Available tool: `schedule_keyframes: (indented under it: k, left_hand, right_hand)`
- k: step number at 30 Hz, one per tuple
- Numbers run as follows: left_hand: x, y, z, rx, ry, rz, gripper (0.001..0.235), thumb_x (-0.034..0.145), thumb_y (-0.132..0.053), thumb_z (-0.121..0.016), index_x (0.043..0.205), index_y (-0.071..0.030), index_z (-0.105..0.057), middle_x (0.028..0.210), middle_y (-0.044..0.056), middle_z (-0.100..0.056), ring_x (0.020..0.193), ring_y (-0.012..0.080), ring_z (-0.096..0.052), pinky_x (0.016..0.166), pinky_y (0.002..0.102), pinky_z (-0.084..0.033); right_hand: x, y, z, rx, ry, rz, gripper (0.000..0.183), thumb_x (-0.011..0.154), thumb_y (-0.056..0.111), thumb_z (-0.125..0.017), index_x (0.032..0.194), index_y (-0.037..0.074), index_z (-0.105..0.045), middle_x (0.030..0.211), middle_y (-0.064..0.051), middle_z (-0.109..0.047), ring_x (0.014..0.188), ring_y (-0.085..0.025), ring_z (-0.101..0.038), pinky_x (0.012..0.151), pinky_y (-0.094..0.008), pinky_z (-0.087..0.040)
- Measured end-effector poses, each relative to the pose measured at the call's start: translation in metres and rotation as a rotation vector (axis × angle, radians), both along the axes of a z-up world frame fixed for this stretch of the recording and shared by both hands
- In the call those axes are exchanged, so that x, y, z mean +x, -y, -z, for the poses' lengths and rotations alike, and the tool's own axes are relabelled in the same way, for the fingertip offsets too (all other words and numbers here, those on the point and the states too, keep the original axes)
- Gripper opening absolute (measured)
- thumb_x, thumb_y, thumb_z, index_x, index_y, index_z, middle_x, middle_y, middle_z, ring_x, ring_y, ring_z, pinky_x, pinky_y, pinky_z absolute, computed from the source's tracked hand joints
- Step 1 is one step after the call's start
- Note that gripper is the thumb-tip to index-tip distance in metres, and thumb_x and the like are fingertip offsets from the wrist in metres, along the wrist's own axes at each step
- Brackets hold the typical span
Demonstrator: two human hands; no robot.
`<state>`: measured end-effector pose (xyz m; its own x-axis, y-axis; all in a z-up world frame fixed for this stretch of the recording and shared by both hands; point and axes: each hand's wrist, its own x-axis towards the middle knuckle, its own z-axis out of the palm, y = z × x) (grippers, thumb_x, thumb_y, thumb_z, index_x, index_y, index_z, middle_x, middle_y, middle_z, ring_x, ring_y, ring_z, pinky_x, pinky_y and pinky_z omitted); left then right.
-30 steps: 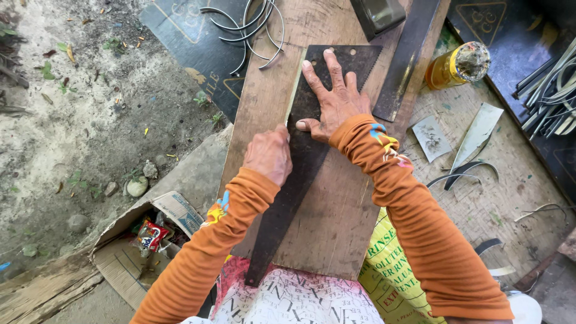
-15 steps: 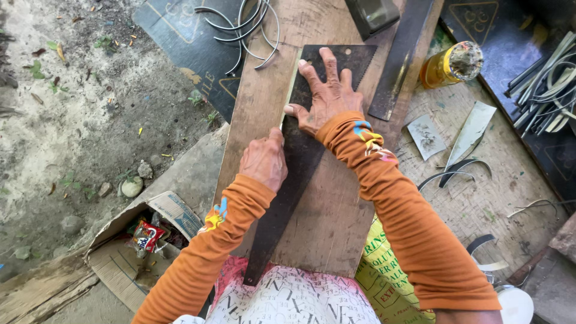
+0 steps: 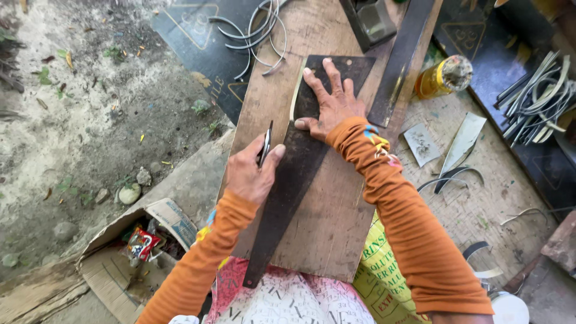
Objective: The person uses a utility knife to score and cut a triangular metal piece on a wooden workbench. They repeatedly align the piece, score along its edges, and remove thin metal strips. The person also uses a hand plane on the workbench surface and organizes the cut metal strips into a small wooden box.
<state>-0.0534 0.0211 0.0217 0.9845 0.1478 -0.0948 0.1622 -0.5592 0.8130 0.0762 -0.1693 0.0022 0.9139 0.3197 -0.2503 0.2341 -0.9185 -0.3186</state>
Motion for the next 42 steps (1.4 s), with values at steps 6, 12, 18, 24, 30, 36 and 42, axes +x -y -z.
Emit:
schedule_keyframes:
  k: [6,12,18,24,30,36,42]
  left_hand:
    - [0.056,0.011,0.010,0.021,0.192,-0.056,0.032,0.098,-0.035,-0.071,0.098,-0.003,-0.068,0.070,0.018,-0.064,0.059,0.0339,-0.065,0.055,0.042,-0.049]
    - [0.084,-0.002,-0.002,0.027,0.401,0.029,0.024,0.106,-0.019,-0.057,0.092,-0.002,-0.066,0.075,0.015,-0.066,0.063,0.0294,-0.066,0.060,0.041,-0.051]
    - [0.129,0.029,0.009,-0.224,-0.032,0.114,0.023,0.098,-0.021,-0.056,0.088,-0.002,-0.066,0.064,0.013,-0.064,0.053,0.0288,-0.072,0.047,0.042,-0.055]
    - [0.151,0.032,0.002,0.270,0.403,0.195,0.016,0.095,-0.009,-0.062,0.081,-0.001,-0.067,0.070,0.023,-0.063,0.063,0.0403,-0.065,0.057,0.049,-0.049]
    - [0.151,0.029,-0.045,-0.034,0.421,0.295,0.020,0.106,-0.011,-0.057,0.093,0.002,-0.064,0.072,0.017,-0.064,0.056,0.0288,-0.067,0.053,0.039,-0.052]
    - [0.159,0.043,-0.013,-0.141,-0.037,0.218,0.027,0.103,-0.016,-0.052,0.085,-0.001,-0.065,0.063,0.016,-0.069,0.049,0.0211,-0.072,0.045,0.034,-0.057]
    - [0.145,0.034,0.057,0.235,0.384,0.160,0.015,0.096,-0.012,-0.062,0.087,-0.002,-0.068,0.075,0.023,-0.064,0.070,0.0431,-0.064,0.063,0.051,-0.049]
  right_hand:
    - [-0.003,0.000,-0.001,-0.002,0.042,0.012,0.106,0.069,0.057,-0.086,0.157,0.039,-0.029,0.168,-0.004,-0.015,0.127,-0.039,-0.044,0.096,-0.054,-0.049]
    - [0.003,0.001,-0.002,0.002,0.033,0.000,0.123,0.069,0.059,-0.086,0.162,0.022,-0.015,0.165,-0.004,-0.018,0.125,-0.039,-0.046,0.097,-0.052,-0.050]
    - [0.010,0.003,-0.006,-0.003,-0.048,-0.021,0.125,0.067,0.056,-0.088,0.162,0.024,-0.013,0.164,-0.005,-0.015,0.127,-0.039,-0.045,0.096,-0.052,-0.051]
    - [0.010,0.006,-0.009,0.033,-0.054,-0.019,0.124,0.066,0.053,-0.090,0.161,0.026,-0.014,0.163,-0.004,-0.016,0.127,-0.039,-0.045,0.097,-0.054,-0.050]
    - [0.010,0.007,-0.004,0.041,-0.071,-0.019,0.120,0.070,0.056,-0.087,0.161,0.023,-0.016,0.165,-0.003,-0.014,0.128,-0.039,-0.044,0.098,-0.053,-0.049]
    - [0.008,0.008,-0.005,0.045,-0.025,-0.022,0.118,0.067,0.056,-0.089,0.158,0.023,-0.021,0.165,-0.004,-0.014,0.129,-0.038,-0.044,0.098,-0.053,-0.048]
    - [0.008,0.009,-0.003,0.060,-0.024,-0.026,0.128,0.063,0.053,-0.091,0.162,0.024,-0.014,0.164,-0.004,-0.016,0.125,-0.039,-0.045,0.094,-0.053,-0.051]
